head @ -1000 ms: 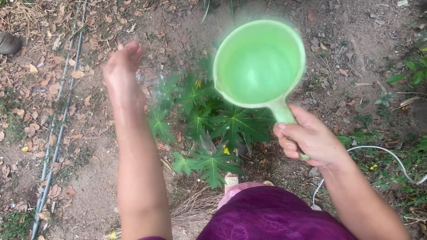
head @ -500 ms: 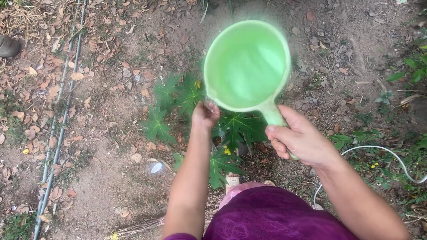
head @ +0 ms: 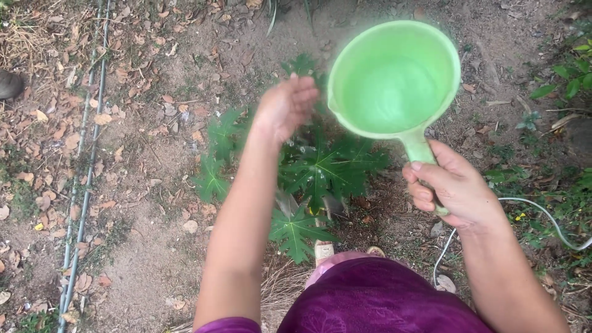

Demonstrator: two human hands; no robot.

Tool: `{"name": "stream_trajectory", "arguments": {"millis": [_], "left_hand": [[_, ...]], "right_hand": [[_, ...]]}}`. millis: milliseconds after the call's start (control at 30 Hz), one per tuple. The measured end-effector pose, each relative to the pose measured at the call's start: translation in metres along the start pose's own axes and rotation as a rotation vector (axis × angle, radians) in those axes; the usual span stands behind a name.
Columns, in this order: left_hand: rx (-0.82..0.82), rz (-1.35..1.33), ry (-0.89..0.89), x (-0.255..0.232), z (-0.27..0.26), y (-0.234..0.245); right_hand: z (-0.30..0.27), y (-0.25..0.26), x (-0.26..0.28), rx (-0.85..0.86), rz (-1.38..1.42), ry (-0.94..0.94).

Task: The person pours water from a white bucket into a green scoop and then waters several plants in a garden. The person uses the scoop to pour water onto the soil around the plants.

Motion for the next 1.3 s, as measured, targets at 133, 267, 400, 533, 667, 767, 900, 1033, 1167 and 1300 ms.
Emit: {"name": "stream_trajectory", "arguments": {"millis": [133,267,400,533,667,767,900,1033,1167,1300], "left_hand": [[0.101,0.069,-0.313,-0.044,-0.002,-0.005],[0.178,-0.254,-0.390,-0.068,-0.002,0.010],[0.159,-0.314,-0.421,-0.055,0.010,0.017],[-0.064,0.117,-0.046,0.009,0.021,0.021],[-0.236,-0.456,0.197,0.081,0.055,0.052],[-0.247,-0.657,0.277,0.125,0.068,0.064],[-0.259,-0.773,0.332,0.195,0.145,0.101],[-0.288,-0.910,0.363,0.206,0.154,0.118],[-0.031,-0.967,0.365,0.165,0.127,0.108],[-0.100,-0.952,0.203,0.067,0.037,0.086]], "right_hand": [[-0.007,0.019,-0.002,-0.043,0.025,0.051],[-0.012,0.032,-0.005,-0.072,0.061,0.020],[-0.013,0.034,-0.006,-0.052,0.057,0.032],[-0.010,0.031,-0.011,-0.032,0.001,0.017],[-0.008,0.018,-0.012,0.036,-0.060,0.018],[-0.006,0.003,-0.013,0.013,-0.160,-0.038],[-0.001,-0.030,-0.003,0.126,-0.306,0.032],[0.005,-0.056,-0.002,0.186,-0.314,0.024],[0.005,-0.073,0.004,0.242,-0.208,0.017],[0.003,-0.069,0.006,0.243,-0.135,0.005]]}}
Point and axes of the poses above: each hand's wrist, its own z-axis towards the middle knuckle, its own y-axis out of the back of the hand, x = y × z, the point moved 4 cm from there along z, towards the middle knuckle, and after that the axes turned 11 degrees about -x, right-handed, at the moved point
